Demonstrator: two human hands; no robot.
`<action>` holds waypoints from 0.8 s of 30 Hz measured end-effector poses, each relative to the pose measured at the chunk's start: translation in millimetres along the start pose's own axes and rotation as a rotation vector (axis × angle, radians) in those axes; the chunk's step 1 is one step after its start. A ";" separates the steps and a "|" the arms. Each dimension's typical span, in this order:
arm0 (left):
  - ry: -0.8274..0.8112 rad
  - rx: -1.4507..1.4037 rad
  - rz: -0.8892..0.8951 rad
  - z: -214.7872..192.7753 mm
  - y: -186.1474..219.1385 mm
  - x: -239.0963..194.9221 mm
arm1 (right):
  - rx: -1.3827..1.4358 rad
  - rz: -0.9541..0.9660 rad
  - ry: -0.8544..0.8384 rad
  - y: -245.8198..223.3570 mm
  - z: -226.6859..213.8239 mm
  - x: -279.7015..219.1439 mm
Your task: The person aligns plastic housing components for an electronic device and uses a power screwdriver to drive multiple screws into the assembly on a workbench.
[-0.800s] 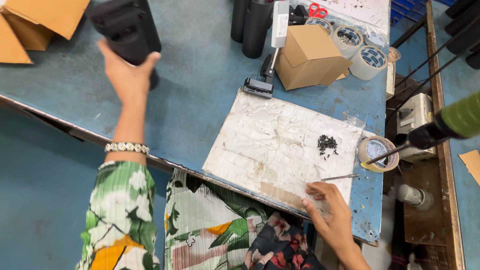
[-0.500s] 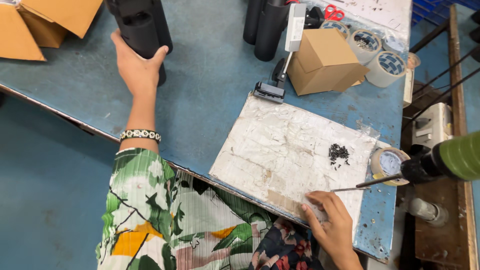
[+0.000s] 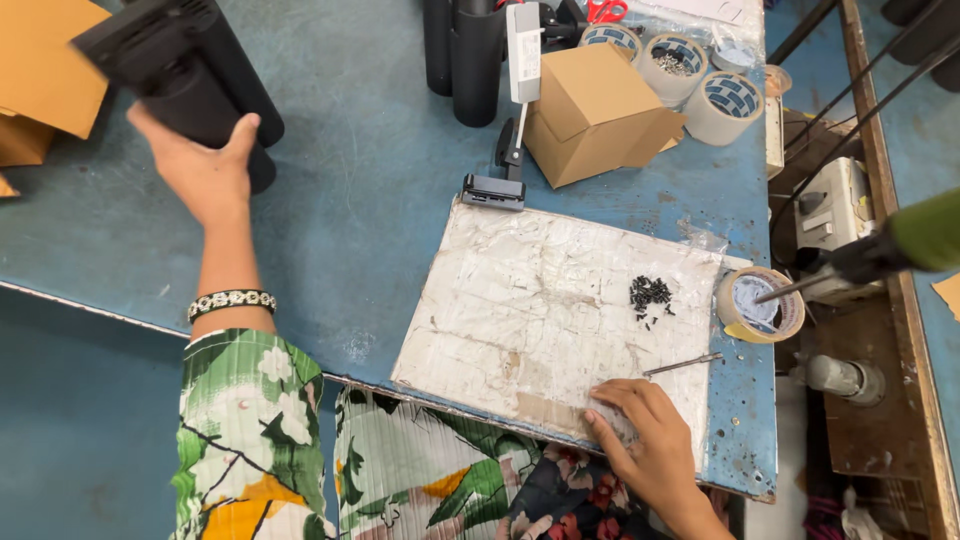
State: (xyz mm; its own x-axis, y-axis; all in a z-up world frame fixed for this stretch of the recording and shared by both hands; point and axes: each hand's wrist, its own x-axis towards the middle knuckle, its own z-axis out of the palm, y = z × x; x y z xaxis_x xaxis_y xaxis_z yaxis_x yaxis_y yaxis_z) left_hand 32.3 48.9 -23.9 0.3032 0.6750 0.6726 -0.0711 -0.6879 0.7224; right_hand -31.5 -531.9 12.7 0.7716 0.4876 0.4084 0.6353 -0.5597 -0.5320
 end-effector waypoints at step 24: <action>-0.313 0.078 -0.073 237.5 173.8 -14.7 | 0.059 -0.001 0.031 -5.0 -4.8 4.8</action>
State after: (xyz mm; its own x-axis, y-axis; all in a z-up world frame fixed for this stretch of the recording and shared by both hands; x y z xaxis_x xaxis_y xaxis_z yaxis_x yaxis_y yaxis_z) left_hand 241.1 -143.9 53.6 0.5826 0.6168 0.5293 0.0305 -0.6674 0.7441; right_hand -30.8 -530.0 20.9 0.7723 0.4666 0.4310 0.6336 -0.5182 -0.5744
